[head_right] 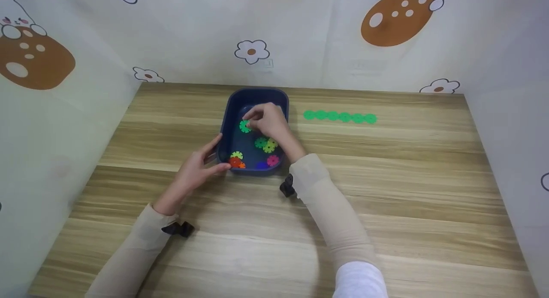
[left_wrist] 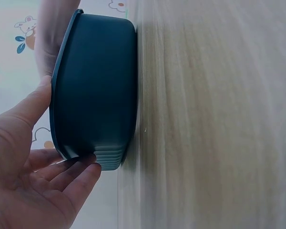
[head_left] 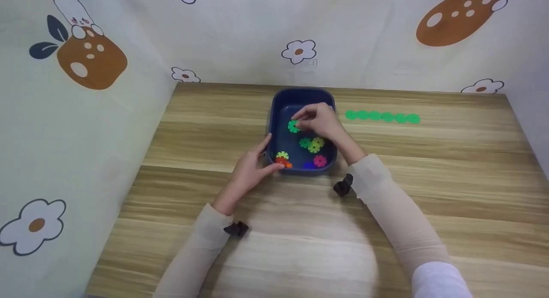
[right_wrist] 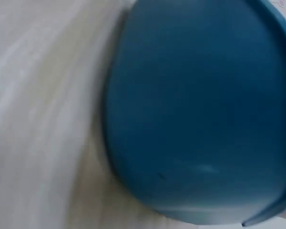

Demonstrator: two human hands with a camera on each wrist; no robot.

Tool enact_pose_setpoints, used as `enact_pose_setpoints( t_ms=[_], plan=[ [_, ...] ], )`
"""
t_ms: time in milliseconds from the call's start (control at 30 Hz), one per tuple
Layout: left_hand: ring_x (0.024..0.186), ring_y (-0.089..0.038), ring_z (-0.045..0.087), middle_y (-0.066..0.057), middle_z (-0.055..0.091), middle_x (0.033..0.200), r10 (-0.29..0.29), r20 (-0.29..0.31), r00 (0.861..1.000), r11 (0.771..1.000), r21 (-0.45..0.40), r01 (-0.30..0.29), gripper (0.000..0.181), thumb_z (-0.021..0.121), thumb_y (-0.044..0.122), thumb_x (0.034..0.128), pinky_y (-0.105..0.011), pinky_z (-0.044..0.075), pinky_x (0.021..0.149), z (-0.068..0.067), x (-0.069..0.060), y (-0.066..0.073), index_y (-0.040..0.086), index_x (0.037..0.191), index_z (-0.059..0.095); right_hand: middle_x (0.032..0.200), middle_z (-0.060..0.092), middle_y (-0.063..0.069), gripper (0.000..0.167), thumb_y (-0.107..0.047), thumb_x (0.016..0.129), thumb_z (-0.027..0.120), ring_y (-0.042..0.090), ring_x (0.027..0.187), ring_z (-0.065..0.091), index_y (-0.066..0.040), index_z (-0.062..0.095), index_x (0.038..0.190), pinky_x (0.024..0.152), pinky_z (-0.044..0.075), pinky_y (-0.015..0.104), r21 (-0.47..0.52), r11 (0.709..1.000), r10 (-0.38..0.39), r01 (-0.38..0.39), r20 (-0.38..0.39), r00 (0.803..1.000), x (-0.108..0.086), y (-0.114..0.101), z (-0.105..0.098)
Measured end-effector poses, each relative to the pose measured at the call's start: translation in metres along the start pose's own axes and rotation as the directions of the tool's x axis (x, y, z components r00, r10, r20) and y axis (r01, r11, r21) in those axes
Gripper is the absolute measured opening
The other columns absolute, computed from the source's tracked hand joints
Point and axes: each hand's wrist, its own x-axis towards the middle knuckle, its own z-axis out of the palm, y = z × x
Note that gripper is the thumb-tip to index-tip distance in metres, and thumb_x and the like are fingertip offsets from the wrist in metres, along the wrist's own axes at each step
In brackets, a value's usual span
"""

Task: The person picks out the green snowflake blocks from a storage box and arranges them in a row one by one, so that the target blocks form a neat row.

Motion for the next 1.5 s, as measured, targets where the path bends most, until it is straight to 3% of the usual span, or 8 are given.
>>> enact_pose_setpoints(
  t_ms=[200, 467, 633, 900, 1133, 1400, 1500],
  plan=[
    [0.144, -0.033, 0.042, -0.018, 0.039, 0.157, 0.015, -0.002, 1.000, 1.000, -0.008, -0.015, 0.087, 0.079, 0.035, 0.0846, -0.047, 0.036, 0.119, -0.001, 0.001, -0.001, 0.015, 0.156, 0.034, 0.091, 0.074, 0.012, 0.016, -0.002, 0.089, 0.071, 0.005, 0.073, 0.065, 0.001, 0.076, 0.104, 0.070, 0.058, 0.017, 0.047, 0.999, 0.004, -0.003, -0.024, 1.000, 0.000, -0.005, -0.021],
    [0.143, -0.032, 0.043, -0.018, 0.039, 0.158, 0.026, 0.006, 1.000, 1.000, -0.010, -0.026, 0.089, 0.079, 0.036, 0.0836, -0.042, 0.041, 0.116, 0.000, 0.000, -0.002, 0.014, 0.156, 0.033, 0.079, 0.071, -0.004, 0.020, -0.002, 0.089, 0.072, 0.003, 0.072, 0.065, 0.007, 0.073, 0.107, 0.070, 0.059, 0.015, 0.143, 0.989, 0.054, -0.040, -0.094, 0.994, -0.002, -0.002, -0.052],
    [0.145, -0.032, 0.040, -0.018, 0.038, 0.158, 0.014, 0.004, 1.000, 1.000, 0.005, -0.014, 0.089, 0.079, 0.038, 0.0838, -0.044, 0.038, 0.118, 0.000, -0.001, -0.001, 0.015, 0.157, 0.033, 0.076, 0.069, -0.011, 0.017, -0.003, 0.089, 0.071, 0.002, 0.071, 0.065, 0.003, 0.074, 0.105, 0.068, 0.058, 0.014, 0.130, 0.990, 0.071, -0.049, -0.169, 0.983, -0.008, 0.003, -0.078],
    [0.146, -0.034, 0.039, -0.019, 0.037, 0.158, 0.009, 0.002, 1.000, 1.000, 0.024, -0.009, 0.090, 0.079, 0.038, 0.0834, -0.047, 0.036, 0.119, 0.002, -0.001, -0.001, 0.013, 0.156, 0.033, 0.077, 0.073, -0.008, 0.012, 0.002, 0.089, 0.070, 0.003, 0.071, 0.070, 0.000, 0.076, 0.099, 0.069, 0.060, 0.017, 0.243, 0.970, 0.086, -0.021, -0.261, 0.962, -0.023, 0.012, -0.122],
    [0.145, -0.034, 0.039, -0.018, 0.038, 0.158, 0.027, 0.000, 1.000, 0.999, 0.031, -0.027, 0.090, 0.079, 0.040, 0.0832, -0.046, 0.035, 0.120, 0.000, 0.000, -0.001, 0.013, 0.156, 0.033, 0.077, 0.073, -0.007, 0.013, 0.001, 0.088, 0.071, 0.005, 0.068, 0.071, -0.004, 0.077, 0.099, 0.067, 0.060, 0.016, 0.288, 0.958, 0.104, 0.001, -0.348, 0.932, -0.040, 0.024, -0.155],
    [0.143, -0.035, 0.043, -0.019, 0.042, 0.156, 0.035, -0.009, 0.999, 0.999, 0.039, -0.035, 0.089, 0.079, 0.038, 0.0830, -0.047, 0.038, 0.118, 0.000, 0.000, -0.001, 0.014, 0.156, 0.035, 0.072, 0.071, -0.002, 0.015, 0.009, 0.085, 0.071, 0.007, 0.065, 0.070, 0.000, 0.077, 0.094, 0.066, 0.060, 0.017, 0.464, 0.884, 0.170, 0.066, -0.449, 0.877, -0.059, 0.043, -0.183],
    [0.143, -0.034, 0.043, -0.019, 0.041, 0.156, 0.033, -0.008, 0.999, 0.999, 0.031, -0.033, 0.089, 0.079, 0.038, 0.0833, -0.047, 0.038, 0.118, 0.000, 0.000, 0.000, 0.014, 0.156, 0.034, 0.070, 0.069, -0.002, 0.016, 0.009, 0.084, 0.070, 0.007, 0.063, 0.069, -0.002, 0.078, 0.092, 0.066, 0.060, 0.017, 0.491, 0.869, 0.211, 0.057, -0.472, 0.856, -0.067, 0.052, -0.191]
  ],
)
